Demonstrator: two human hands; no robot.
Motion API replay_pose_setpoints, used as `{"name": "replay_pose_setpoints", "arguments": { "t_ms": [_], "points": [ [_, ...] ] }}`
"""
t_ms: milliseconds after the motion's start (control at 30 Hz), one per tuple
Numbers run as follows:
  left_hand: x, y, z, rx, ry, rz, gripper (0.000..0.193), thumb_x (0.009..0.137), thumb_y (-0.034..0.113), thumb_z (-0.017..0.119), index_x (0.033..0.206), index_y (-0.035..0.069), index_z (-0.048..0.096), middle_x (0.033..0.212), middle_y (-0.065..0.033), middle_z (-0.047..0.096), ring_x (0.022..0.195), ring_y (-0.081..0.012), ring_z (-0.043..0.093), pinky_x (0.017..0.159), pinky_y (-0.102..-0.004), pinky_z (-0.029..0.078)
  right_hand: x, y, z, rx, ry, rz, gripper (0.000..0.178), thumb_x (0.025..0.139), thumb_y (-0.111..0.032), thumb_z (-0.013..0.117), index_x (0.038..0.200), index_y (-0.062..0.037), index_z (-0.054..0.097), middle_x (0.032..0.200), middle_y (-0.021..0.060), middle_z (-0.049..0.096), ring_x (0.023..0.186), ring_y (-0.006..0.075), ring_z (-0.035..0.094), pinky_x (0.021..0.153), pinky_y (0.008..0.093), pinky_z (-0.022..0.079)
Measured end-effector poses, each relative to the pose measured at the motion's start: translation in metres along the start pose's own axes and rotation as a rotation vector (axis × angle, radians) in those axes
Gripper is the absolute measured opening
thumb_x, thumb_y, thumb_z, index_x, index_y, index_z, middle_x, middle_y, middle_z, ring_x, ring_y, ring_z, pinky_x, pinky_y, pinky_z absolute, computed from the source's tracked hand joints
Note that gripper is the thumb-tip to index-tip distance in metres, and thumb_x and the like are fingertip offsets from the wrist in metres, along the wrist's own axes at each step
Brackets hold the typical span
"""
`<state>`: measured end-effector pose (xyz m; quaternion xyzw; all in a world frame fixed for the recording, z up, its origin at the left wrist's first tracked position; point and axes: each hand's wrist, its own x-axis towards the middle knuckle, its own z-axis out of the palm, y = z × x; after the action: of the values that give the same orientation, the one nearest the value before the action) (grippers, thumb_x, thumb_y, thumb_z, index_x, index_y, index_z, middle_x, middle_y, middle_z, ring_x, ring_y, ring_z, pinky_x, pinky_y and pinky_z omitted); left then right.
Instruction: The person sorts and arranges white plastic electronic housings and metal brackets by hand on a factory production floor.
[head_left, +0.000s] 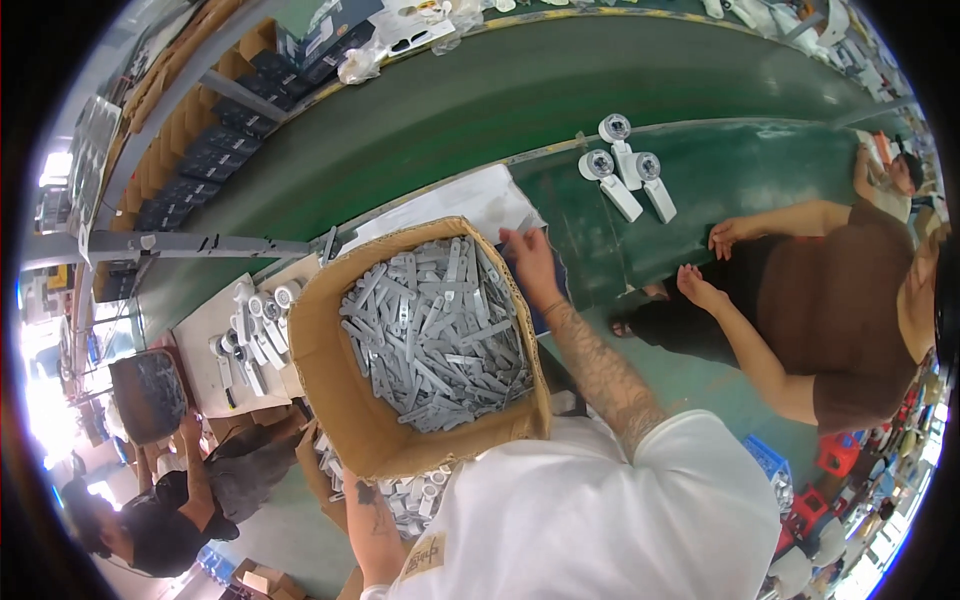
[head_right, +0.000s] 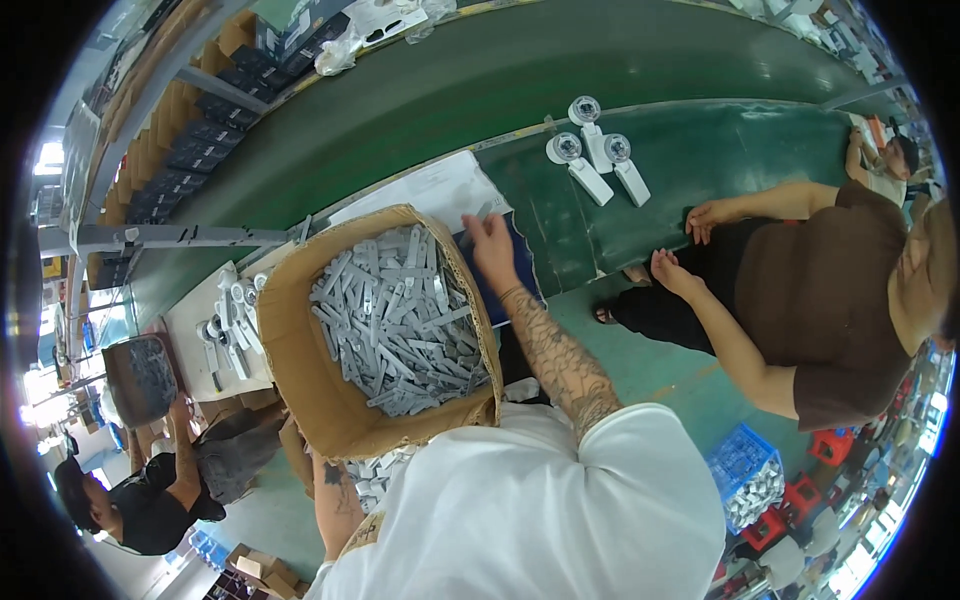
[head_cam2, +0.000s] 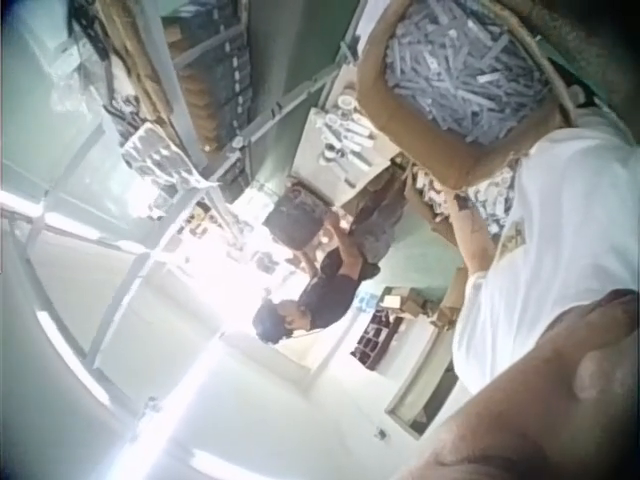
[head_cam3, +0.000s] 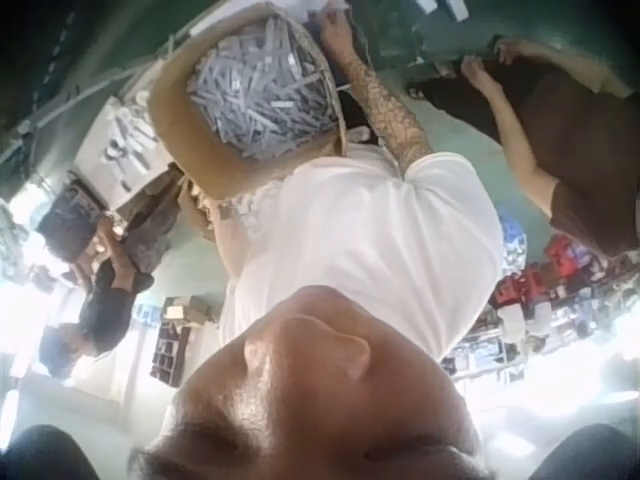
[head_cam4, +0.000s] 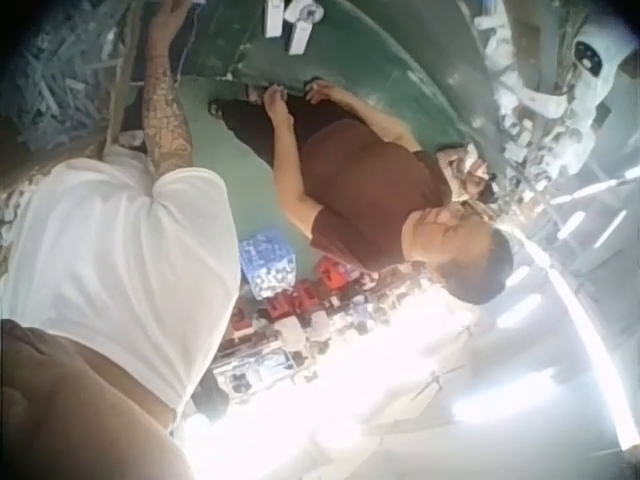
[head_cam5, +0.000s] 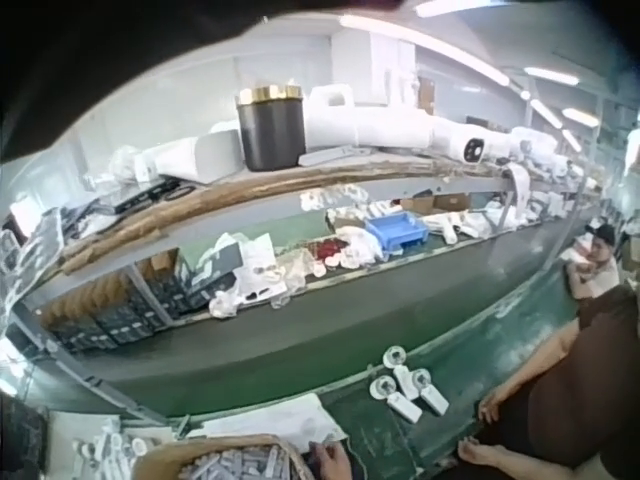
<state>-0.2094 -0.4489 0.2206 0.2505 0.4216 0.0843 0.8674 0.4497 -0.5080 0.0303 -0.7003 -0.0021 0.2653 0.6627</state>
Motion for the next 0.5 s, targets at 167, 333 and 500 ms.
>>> {"name": "replay_pose_setpoints", "arguments": {
  "t_ms": [167,333,500],
  "points": [
    [0.205,0.046,0.121,0.017,-0.095,-0.124,0.055,0.096,0.043,0.043,0.132,0.001,0.045,0.129,-0.0142,0.054,0.117,-0.0257,0.053,0.097,-0.0413,0.043,-0.030,-0.037,0.027,0.114,0.011,-0.048,0.026,0.093,-0.026,0.059,0.096,-0.0016,0.052,0.093,0.0112,0.066,0.082,0.0142,0.061,0.073,0.0264,0.047],
    [0.229,0.019,0.135,-0.010,-0.160,-0.166,0.058,0.096,0.045,0.042,0.134,0.001,0.043,0.130,-0.0146,0.052,0.119,-0.0263,0.051,0.098,-0.0419,0.043,-0.003,-0.099,-0.012,-0.258,0.085,-0.242,0.036,0.090,-0.035,0.061,0.099,-0.0008,0.053,0.084,0.0091,0.060,0.075,0.0172,0.056,0.070,0.0314,0.047],
    [0.356,0.027,0.252,-0.080,-0.178,-0.144,0.060,0.096,0.047,0.040,0.135,0.001,0.041,0.132,-0.0150,0.051,0.120,-0.0269,0.050,0.099,-0.0424,0.042,-0.001,-0.188,-0.080,-0.597,0.254,-0.469,0.026,0.093,-0.028,0.060,0.095,-0.0030,0.052,0.091,0.0086,0.064,0.076,0.0138,0.057,0.070,0.0278,0.046]
  ]
}}
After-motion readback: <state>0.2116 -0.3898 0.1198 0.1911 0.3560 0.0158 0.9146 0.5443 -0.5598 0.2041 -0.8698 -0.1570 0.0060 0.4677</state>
